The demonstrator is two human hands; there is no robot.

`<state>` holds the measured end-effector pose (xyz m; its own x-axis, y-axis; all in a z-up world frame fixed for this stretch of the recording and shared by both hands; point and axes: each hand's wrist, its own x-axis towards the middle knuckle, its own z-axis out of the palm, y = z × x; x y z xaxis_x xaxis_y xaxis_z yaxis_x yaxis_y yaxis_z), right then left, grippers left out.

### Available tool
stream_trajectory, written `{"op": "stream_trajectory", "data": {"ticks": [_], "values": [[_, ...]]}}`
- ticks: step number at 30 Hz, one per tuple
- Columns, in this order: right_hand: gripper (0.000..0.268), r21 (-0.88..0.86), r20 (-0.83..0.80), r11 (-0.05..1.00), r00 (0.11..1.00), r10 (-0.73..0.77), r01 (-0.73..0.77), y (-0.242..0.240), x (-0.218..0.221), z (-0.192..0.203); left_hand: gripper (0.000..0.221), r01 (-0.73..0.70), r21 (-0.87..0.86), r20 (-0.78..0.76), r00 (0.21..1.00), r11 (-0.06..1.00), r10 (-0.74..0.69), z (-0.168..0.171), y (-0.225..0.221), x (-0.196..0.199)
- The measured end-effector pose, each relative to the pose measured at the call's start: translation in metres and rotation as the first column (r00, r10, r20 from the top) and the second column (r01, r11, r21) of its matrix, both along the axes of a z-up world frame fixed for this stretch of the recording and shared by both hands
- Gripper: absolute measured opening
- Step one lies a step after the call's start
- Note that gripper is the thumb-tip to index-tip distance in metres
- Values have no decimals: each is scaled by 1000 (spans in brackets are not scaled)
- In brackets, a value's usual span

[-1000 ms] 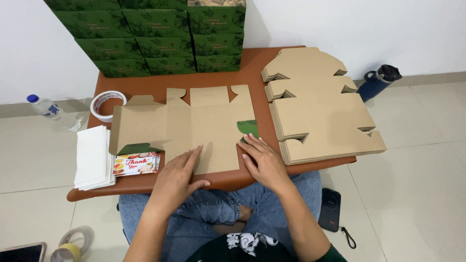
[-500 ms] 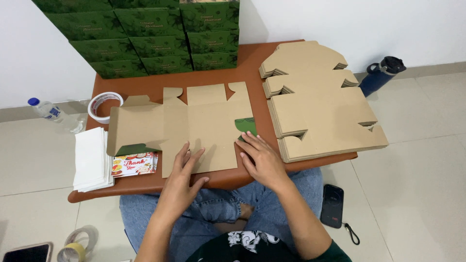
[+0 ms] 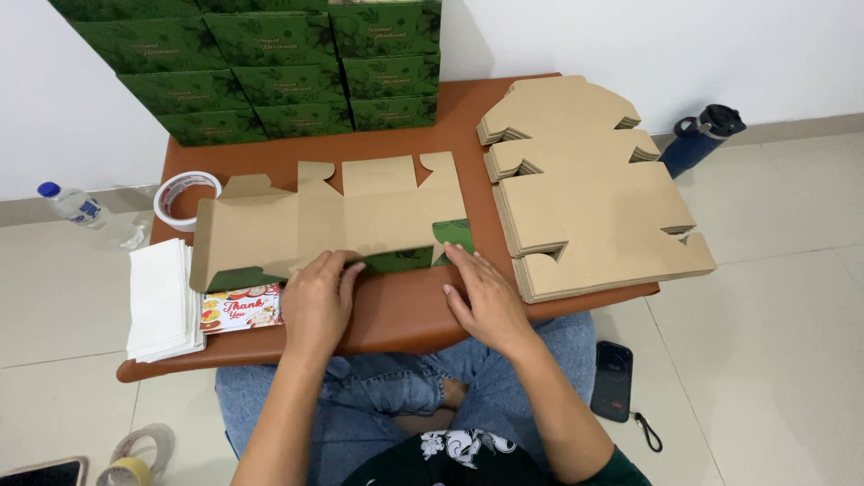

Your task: Assembling a cardboard gift box by folding a flat template and applying a decorative sticker.

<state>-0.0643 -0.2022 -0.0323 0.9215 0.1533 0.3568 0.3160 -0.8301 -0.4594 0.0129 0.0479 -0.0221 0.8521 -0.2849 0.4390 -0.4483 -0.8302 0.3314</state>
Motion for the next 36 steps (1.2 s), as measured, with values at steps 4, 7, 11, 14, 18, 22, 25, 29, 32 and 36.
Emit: {"op": "stream_trajectory", "data": {"ticks": [4, 7, 11, 14, 18, 22, 25, 29, 32, 36], "values": [[55, -10, -13, 999, 999, 37, -38, 2, -2, 11, 19, -32, -23, -33, 999, 999, 31, -14, -2, 23], [49, -112, -62, 993, 997, 36, -43, 3, 0, 12, 28, -60, -40, -48, 997, 997, 58, -18, -6, 29], [48, -186, -140, 982, 990, 10, -36, 4, 2, 13, 49, -34, -112, -119, 993, 993, 21, -8, -8, 27], [47, -223, -155, 974, 988, -5, -30, 5, 3, 11, 35, 0, -132, -171, 985, 991, -23, -15, -4, 34], [48, -260, -166, 964, 986, 13, -56, 16, 7, 13, 19, 45, -194, -201, 976, 980, -84, -20, 2, 38], [52, -244, -201, 964, 978, 61, -110, 29, 18, 7, 22, 58, -226, -201, 974, 972, -105, -22, 0, 37], [52, -250, -201, 950, 970, 139, -188, 45, 29, 3, 28, 58, -215, -200, 974, 975, -102, -20, 1, 35], [52, -286, -172, 932, 969, 177, -221, 67, 38, 3, 31, 58, -210, -230, 967, 976, -107, -16, 0, 31], [49, -294, -149, 930, 971, 186, -223, 77, 45, -2, 36, 52, -207, -217, 971, 977, -98, -20, 0, 30], [47, -332, -134, 918, 974, 184, -219, 84, 51, -6, 39, 43, -173, -170, 983, 984, -73, -21, -3, 27]]}}
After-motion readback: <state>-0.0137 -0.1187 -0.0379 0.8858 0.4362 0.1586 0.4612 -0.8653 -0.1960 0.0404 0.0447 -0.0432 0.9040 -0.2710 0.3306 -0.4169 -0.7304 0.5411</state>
